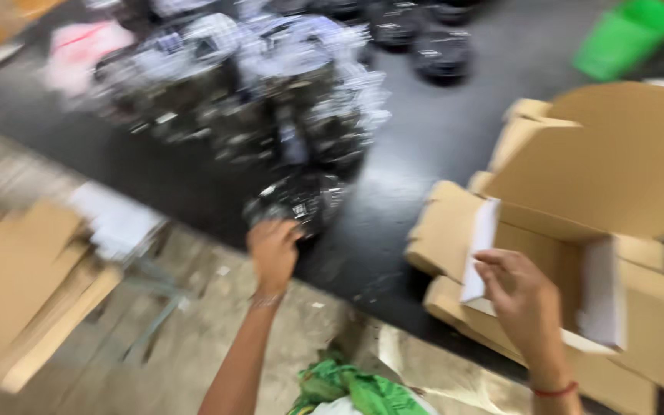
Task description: The person assembles flat cardboard boxes by folding the flaps into shape, places a plastic-wrapped black circular object into each box, closes the lids, and stacks the finished boxes on the table. The process repeats for multiple units.
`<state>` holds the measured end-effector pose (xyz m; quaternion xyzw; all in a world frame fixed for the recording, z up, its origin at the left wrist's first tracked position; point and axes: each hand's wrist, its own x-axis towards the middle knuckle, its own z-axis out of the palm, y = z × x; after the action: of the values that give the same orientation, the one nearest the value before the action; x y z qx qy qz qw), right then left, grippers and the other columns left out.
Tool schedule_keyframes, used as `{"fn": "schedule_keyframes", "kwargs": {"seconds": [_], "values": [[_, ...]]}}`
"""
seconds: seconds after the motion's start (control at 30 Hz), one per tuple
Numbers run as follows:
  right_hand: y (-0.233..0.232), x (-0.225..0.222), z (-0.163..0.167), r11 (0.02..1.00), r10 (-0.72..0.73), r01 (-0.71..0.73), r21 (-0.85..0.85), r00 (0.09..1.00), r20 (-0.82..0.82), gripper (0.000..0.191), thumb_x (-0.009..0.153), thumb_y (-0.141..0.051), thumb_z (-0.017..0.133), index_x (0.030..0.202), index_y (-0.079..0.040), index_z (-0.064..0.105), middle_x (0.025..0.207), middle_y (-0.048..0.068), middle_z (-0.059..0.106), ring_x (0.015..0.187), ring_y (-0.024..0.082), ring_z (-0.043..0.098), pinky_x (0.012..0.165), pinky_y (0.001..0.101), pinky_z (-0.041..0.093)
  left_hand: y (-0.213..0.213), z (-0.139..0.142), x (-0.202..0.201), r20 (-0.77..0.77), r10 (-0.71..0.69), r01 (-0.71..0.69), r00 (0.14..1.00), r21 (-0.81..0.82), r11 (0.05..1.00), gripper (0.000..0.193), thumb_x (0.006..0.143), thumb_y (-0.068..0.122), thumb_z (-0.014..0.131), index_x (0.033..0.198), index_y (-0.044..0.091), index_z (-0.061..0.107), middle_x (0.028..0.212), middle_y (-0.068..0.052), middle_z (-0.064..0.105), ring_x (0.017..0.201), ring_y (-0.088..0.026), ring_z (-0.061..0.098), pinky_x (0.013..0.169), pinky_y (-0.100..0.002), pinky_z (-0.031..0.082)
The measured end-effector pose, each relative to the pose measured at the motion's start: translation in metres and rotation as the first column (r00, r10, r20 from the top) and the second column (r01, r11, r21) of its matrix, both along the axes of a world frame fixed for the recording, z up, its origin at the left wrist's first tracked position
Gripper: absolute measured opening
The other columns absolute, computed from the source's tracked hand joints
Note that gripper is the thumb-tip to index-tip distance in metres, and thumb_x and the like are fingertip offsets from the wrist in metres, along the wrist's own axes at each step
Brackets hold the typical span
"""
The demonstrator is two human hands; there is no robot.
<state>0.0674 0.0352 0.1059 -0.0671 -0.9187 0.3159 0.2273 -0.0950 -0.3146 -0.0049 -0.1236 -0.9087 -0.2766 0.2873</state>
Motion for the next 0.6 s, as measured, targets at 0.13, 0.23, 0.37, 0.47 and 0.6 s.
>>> {"fn": "schedule_keyframes", "kwargs": {"seconds": [0.13,0.23,0.37,0.47,0.6], "values": [[0.024,0.030,0.018,0.956,-0.280,0.267,-0.120,0.953,-0.114,0.014,0.096,-0.011,0.072,0.108,-0.005,0.074,0.101,0.010,0.076,0.091,0.017,0.074,0.079,0.0283,0.056,0.050,0.068,0.040,-0.123,-0.196,0.212,0.973,0.130,0.969,0.017,0.081,0.008,0.078,0.098,0.008,0.075,0.092,-0.005,0.072,0.092,-0.026,0.065,0.093,-0.042,0.046],[0.066,0.071,0.028,0.877,-0.468,0.445,-0.180,0.876,-0.114,0.013,0.100,-0.010,0.071,0.109,-0.001,0.073,0.097,0.009,0.075,0.087,0.013,0.072,0.079,0.0260,0.054,0.111,0.118,0.078,-0.173,-0.485,0.513,0.857,0.213,0.831,0.019,0.083,0.016,0.082,0.099,0.008,0.075,0.088,-0.005,0.073,0.084,-0.023,0.067,0.085,-0.039,0.048],[0.094,0.123,0.026,0.802,-0.562,0.493,-0.336,0.814,-0.146,0.015,0.103,-0.011,0.069,0.110,0.002,0.072,0.102,0.005,0.074,0.089,0.006,0.065,0.080,0.0207,0.052,0.219,0.146,0.114,-0.170,-0.821,0.833,0.545,0.221,0.507,0.026,0.088,0.023,0.083,0.104,0.006,0.073,0.097,-0.010,0.072,0.088,-0.023,0.069,0.082,-0.037,0.052],[0.101,0.157,0.019,0.757,-0.614,0.540,-0.368,0.780,-0.119,0.015,0.104,-0.011,0.068,0.111,0.002,0.072,0.098,0.004,0.073,0.089,0.004,0.065,0.080,0.0190,0.051,0.300,0.138,0.134,-0.018,-0.914,0.904,0.406,0.156,0.399,0.019,0.084,0.018,0.078,0.096,0.005,0.069,0.088,-0.010,0.068,0.084,-0.030,0.068,0.079,-0.043,0.052],[0.111,0.193,0.013,0.692,-0.681,0.618,-0.372,0.730,-0.055,0.016,0.103,-0.010,0.070,0.112,0.003,0.074,0.093,0.007,0.073,0.084,0.004,0.060,0.074,0.0199,0.047,0.374,0.100,0.141,0.094,-0.860,0.864,0.502,-0.106,0.493,0.014,0.076,0.003,0.069,0.090,0.003,0.065,0.093,-0.014,0.066,0.088,-0.032,0.068,0.077,-0.044,0.053]]}}
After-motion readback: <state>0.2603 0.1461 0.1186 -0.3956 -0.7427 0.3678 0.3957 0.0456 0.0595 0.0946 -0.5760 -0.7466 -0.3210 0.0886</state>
